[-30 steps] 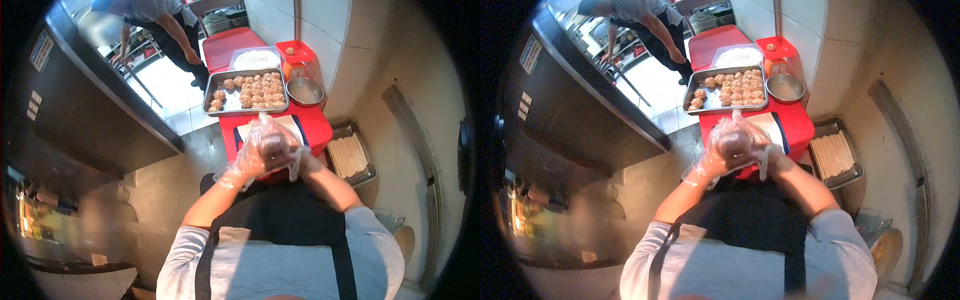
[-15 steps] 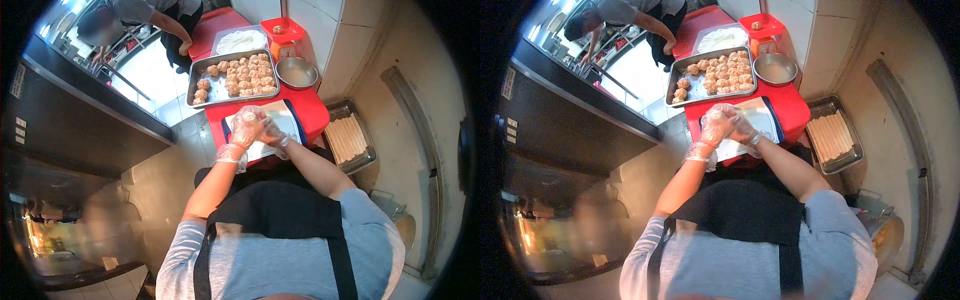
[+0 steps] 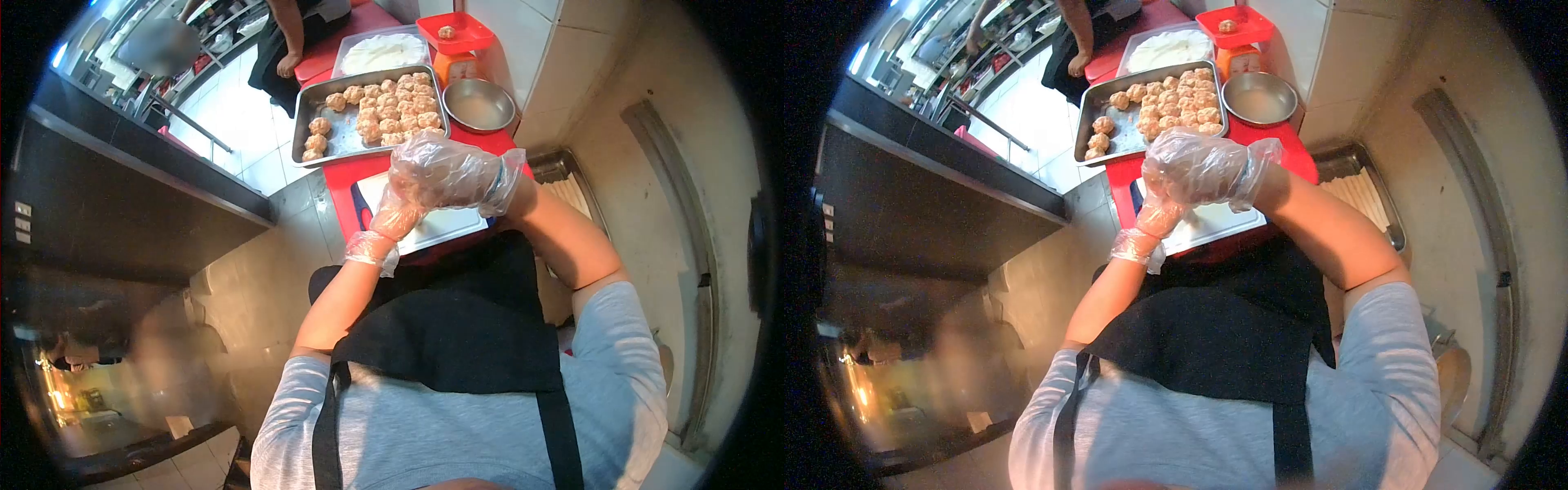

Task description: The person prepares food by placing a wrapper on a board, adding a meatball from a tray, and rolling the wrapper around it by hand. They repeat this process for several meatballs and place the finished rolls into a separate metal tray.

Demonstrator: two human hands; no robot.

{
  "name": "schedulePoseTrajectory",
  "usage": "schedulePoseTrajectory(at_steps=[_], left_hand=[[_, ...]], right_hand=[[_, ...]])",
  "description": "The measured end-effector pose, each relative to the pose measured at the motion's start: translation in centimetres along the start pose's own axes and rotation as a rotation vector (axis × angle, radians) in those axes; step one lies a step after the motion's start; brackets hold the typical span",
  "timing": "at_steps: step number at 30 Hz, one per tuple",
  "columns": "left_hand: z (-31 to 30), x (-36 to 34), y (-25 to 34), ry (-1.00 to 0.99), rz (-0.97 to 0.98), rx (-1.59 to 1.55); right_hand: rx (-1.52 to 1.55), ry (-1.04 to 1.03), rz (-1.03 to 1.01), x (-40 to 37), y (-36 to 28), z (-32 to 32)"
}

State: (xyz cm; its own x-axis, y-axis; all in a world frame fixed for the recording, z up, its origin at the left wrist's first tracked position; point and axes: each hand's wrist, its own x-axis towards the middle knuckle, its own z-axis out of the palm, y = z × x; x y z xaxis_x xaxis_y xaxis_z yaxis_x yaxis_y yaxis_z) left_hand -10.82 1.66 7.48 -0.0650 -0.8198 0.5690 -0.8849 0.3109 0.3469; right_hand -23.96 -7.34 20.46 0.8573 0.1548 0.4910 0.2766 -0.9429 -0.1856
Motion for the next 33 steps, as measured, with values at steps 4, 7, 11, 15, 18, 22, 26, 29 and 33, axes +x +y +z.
schedulePoseTrajectory(at_steps=[4,7,11,15,18,22,26,29,33], left_hand=[[-1.8,0.3,1.1,-0.092,-0.225,-0.249],[-2.6,-0.2,1.6,-0.025,-0.342,-0.537],[-3.4,0.3,1.3,-0.125,-0.353,-0.46],[-3.3,0.7,1.4,-0.204,-0.433,-0.511],[-0.4,-0.6,0.1,0.059,-0.405,-0.876],[-2.1,-0.9,0.7,0.055,-0.266,-0.412],[0.7,-1.8,0.9,0.231,-0.43,-1.289],[-2.2,-1.2,1.4,0.009,-0.477,-0.826],[-3.7,-1.2,2.1,-0.07,-0.438,-0.912]], right_hand=[[0.128,-0.125,0.062,1.4,-0.8,-1.1],[0.108,-0.198,0.115,1.8,-1.6,-1.1],[0.016,-0.257,0.099,1.6,-1.3,-0.1],[0.149,-0.253,0.156,2.0,-0.9,-0.2],[0.075,-0.174,0.119,2.9,-1.4,-0.4],[0.046,-0.166,0.207,3.0,-2.4,-0.4],[0.073,-0.266,0.265,3.3,-2.3,-1.0],[0.103,-0.344,0.179,3.4,-2.8,-1.7],[0.04,-0.382,0.21,3.3,-2.9,-1.6]])
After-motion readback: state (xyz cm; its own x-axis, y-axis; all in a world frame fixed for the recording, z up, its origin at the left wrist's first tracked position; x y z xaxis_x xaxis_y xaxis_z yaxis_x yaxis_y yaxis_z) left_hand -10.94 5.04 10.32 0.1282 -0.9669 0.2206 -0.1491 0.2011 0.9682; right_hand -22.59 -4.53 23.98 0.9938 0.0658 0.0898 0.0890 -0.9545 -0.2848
